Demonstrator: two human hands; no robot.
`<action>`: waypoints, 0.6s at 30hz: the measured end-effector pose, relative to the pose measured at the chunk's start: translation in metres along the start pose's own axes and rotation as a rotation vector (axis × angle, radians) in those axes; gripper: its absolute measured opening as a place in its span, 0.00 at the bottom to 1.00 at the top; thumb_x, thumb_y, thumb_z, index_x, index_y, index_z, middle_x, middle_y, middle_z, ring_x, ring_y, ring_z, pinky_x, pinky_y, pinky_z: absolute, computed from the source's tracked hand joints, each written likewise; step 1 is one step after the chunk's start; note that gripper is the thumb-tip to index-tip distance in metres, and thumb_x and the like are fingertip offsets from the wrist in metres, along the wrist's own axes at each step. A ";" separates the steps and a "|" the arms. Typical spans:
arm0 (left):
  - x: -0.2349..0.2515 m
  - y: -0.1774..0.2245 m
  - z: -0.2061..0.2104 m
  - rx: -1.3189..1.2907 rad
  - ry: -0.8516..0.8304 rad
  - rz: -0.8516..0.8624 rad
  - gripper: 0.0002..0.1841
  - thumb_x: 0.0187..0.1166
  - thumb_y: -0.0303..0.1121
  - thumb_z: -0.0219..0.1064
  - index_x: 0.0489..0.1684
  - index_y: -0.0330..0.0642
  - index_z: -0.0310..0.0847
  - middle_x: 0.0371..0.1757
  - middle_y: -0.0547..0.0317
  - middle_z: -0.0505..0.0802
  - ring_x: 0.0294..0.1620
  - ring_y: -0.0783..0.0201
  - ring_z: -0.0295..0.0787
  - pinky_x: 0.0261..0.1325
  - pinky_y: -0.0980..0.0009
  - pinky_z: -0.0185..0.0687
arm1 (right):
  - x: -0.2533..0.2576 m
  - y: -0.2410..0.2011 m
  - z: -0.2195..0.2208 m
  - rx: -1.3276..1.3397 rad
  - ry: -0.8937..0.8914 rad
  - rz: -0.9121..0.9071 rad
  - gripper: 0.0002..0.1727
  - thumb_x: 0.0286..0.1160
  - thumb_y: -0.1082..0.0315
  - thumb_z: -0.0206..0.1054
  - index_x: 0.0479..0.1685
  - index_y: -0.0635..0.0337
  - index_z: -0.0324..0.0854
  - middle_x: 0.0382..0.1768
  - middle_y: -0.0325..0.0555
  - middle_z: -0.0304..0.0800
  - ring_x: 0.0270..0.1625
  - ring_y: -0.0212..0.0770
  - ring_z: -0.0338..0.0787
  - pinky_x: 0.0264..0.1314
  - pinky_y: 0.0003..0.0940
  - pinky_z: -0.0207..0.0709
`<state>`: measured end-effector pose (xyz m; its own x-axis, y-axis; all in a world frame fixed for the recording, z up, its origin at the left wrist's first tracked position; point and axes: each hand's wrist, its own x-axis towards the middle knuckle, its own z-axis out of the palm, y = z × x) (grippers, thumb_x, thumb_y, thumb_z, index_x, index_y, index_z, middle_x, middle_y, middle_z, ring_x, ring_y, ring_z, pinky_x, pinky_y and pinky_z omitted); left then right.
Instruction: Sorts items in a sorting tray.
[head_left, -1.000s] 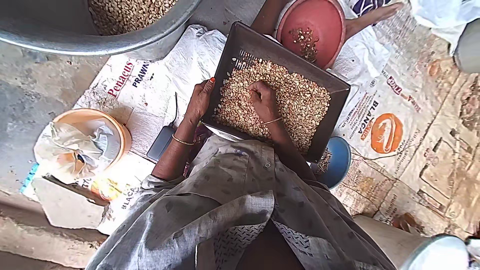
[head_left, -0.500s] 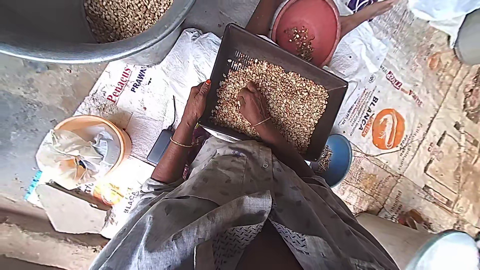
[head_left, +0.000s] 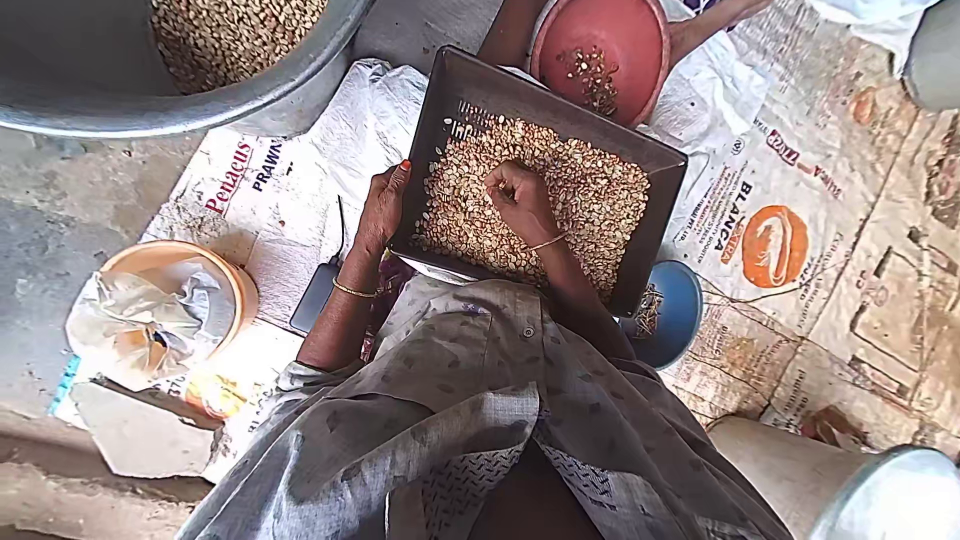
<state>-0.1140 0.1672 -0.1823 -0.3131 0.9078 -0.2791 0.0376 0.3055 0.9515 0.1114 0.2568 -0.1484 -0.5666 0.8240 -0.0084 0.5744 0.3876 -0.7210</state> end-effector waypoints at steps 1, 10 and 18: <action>0.000 0.000 0.000 0.009 0.002 -0.001 0.27 0.97 0.47 0.41 0.52 0.39 0.85 0.37 0.64 0.90 0.39 0.79 0.88 0.51 0.71 0.86 | 0.004 -0.005 0.006 -0.097 -0.052 -0.052 0.09 0.78 0.73 0.63 0.46 0.66 0.89 0.44 0.57 0.89 0.40 0.47 0.88 0.47 0.43 0.82; -0.010 0.004 0.002 0.018 0.035 -0.026 0.27 0.97 0.49 0.39 0.56 0.39 0.83 0.41 0.64 0.90 0.41 0.80 0.87 0.53 0.72 0.85 | 0.007 -0.039 0.041 -0.576 -0.232 0.094 0.15 0.80 0.76 0.58 0.57 0.71 0.86 0.66 0.66 0.85 0.63 0.65 0.89 0.57 0.60 0.81; -0.039 0.014 0.002 0.030 0.037 -0.016 0.26 0.96 0.54 0.38 0.62 0.48 0.80 0.44 0.67 0.90 0.41 0.78 0.88 0.52 0.71 0.86 | 0.003 -0.036 0.046 -0.537 -0.122 0.070 0.15 0.79 0.78 0.59 0.57 0.72 0.87 0.63 0.66 0.87 0.64 0.62 0.89 0.56 0.54 0.83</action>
<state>-0.0998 0.1367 -0.1581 -0.3490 0.8915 -0.2887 0.0606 0.3289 0.9424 0.0619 0.2268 -0.1542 -0.5620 0.8139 -0.1473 0.8158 0.5160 -0.2612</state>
